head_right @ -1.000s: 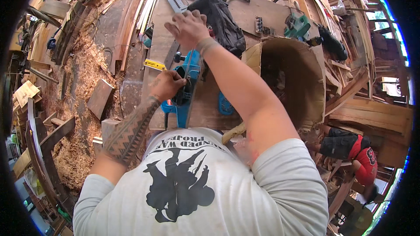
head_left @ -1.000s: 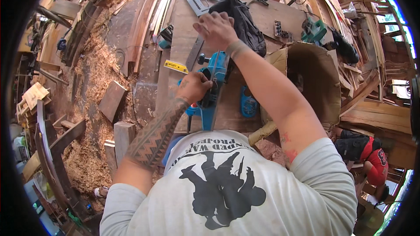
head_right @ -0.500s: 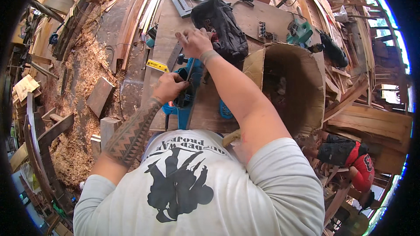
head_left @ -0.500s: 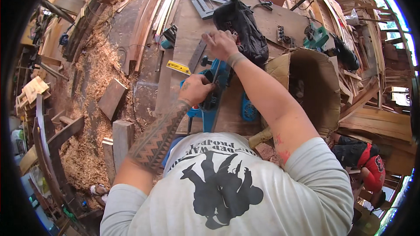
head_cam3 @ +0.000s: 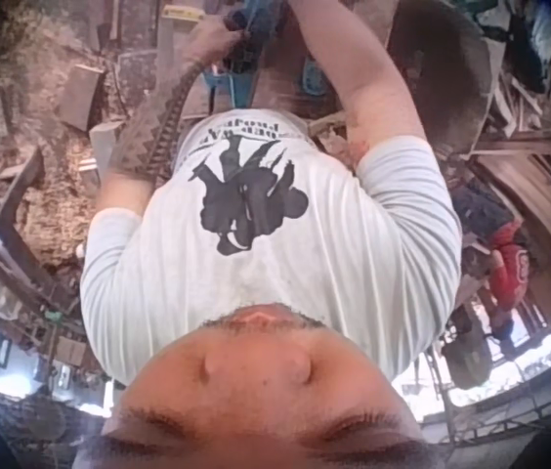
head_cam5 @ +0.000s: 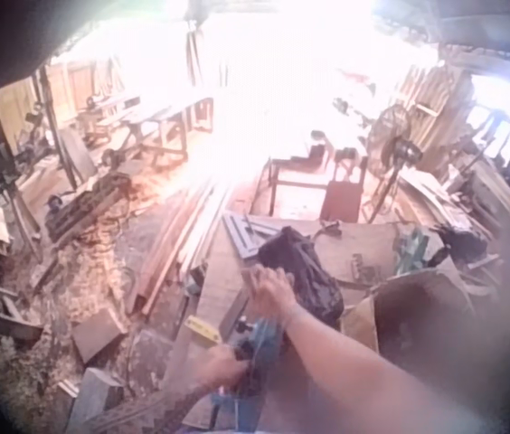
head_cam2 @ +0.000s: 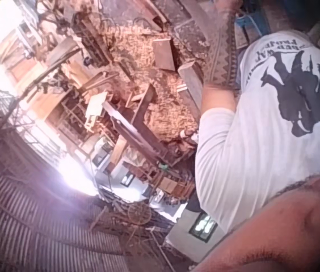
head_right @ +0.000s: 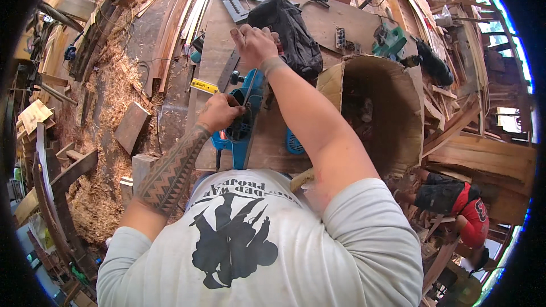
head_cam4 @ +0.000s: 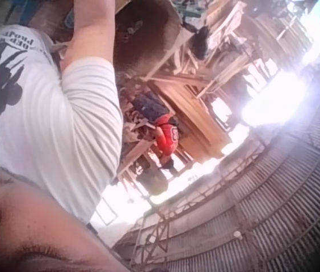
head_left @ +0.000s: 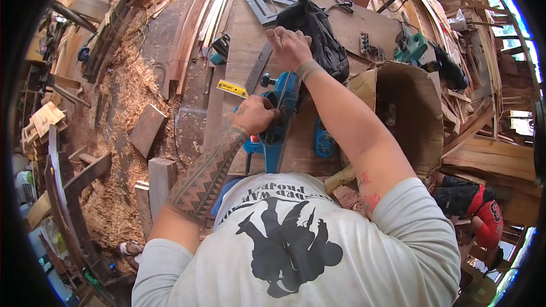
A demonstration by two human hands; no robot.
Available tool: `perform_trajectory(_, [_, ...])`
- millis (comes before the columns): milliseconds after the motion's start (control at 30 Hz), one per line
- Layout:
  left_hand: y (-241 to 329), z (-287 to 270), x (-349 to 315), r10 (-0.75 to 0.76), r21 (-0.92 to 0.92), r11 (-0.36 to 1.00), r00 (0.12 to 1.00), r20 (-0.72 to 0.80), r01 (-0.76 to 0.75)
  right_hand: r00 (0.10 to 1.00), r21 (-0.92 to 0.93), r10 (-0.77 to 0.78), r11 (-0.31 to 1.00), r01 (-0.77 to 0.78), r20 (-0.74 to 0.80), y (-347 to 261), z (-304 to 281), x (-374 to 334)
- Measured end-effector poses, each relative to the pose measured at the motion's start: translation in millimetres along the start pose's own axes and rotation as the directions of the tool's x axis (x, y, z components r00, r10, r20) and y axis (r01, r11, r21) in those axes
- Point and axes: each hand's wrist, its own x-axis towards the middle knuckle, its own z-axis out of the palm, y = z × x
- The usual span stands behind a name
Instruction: The person uses a screwdriver to loosen and remove screws from an electric planer, then removes the planer's casing to access the internal components.
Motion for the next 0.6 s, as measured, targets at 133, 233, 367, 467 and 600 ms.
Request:
perform_trajectory(133, [-4.5, -0.5, 2.5, 0.003, -0.036, 0.999, 1.000, 0.004, -0.003, 0.997, 0.103, -0.076, 0.992, 0.079, -0.033, -5.3, 7.2, -15.2])
perform_trajectory(233, [-6.9, -2.5, 0.1, 0.003, -0.015, 1.000, 1.000, 0.003, -0.003, 0.979, 0.232, 0.136, 0.958, -0.169, 0.151, -15.7, -13.3, -6.5])
perform_trajectory(367, [-9.9, -3.4, 0.3, -0.001, -0.019, 1.000, 1.000, 0.001, 0.001, 0.980, 0.300, 0.134, 0.938, -0.173, 0.147, -24.8, -35.3, -16.6])
perform_trajectory(467, [-10.1, 0.0, 10.7, 0.069, 0.022, 0.997, 0.997, 0.028, -0.069, 0.990, 0.152, 0.124, 0.979, -0.133, 0.070, -12.3, -19.1, -29.7])
perform_trajectory(600, [-4.7, -5.7, 1.9, -0.009, 0.015, 1.000, 1.000, 0.021, 0.009, 0.999, 0.124, -0.007, 0.992, 0.002, 0.035, -23.6, -38.1, -1.7])
